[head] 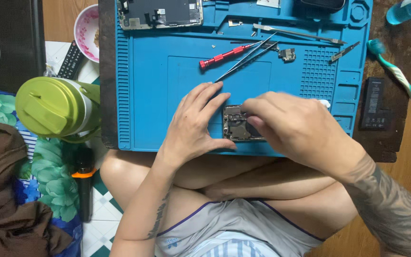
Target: The person uses a red screwdriver to remove screws from a disassembled smartphone placed on a blue work mat. They manipulate the phone's internal components and casing, occasionally using tweezers to handle small parts.
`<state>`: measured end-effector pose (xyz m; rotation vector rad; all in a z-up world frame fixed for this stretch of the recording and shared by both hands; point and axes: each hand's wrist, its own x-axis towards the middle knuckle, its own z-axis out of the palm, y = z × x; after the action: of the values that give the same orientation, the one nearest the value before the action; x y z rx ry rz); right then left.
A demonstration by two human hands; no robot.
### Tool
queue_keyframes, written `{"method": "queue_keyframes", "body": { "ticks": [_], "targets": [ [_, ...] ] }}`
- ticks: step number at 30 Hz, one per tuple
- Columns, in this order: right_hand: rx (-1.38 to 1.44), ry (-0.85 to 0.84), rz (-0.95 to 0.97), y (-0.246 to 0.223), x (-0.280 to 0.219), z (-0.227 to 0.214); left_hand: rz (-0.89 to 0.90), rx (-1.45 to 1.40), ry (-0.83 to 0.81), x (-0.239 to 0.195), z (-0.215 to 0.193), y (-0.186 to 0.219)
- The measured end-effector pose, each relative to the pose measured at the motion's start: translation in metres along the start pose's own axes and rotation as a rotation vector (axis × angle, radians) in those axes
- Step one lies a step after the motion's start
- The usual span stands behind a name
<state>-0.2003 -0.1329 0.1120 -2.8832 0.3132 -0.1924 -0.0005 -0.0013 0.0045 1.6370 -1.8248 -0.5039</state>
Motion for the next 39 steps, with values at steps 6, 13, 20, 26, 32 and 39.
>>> {"method": "queue_keyframes", "body": {
  "ticks": [6,13,20,26,32,39],
  "targets": [
    [0.612,0.348,0.354,0.004,-0.039,0.025,0.005,0.014,0.007,-0.001,0.0,0.0],
    [0.783,0.648,0.478,-0.006,-0.054,0.061,0.062,-0.02,0.022,0.0,-0.002,0.003],
    [1.159,0.905,0.505,-0.017,-0.097,0.106,0.328,-0.013,0.354,0.004,0.029,0.031],
    [1.345,1.276,0.619,-0.013,-0.154,0.113,0.447,0.01,0.247,0.052,0.027,0.056],
    [1.312,1.364,0.744,-0.012,-0.219,0.144,0.546,0.198,0.246,0.173,0.11,0.09],
    [1.338,1.316,0.93,-0.016,-0.245,0.143,0.695,0.417,0.094,0.224,0.15,0.091]
  ]
}}
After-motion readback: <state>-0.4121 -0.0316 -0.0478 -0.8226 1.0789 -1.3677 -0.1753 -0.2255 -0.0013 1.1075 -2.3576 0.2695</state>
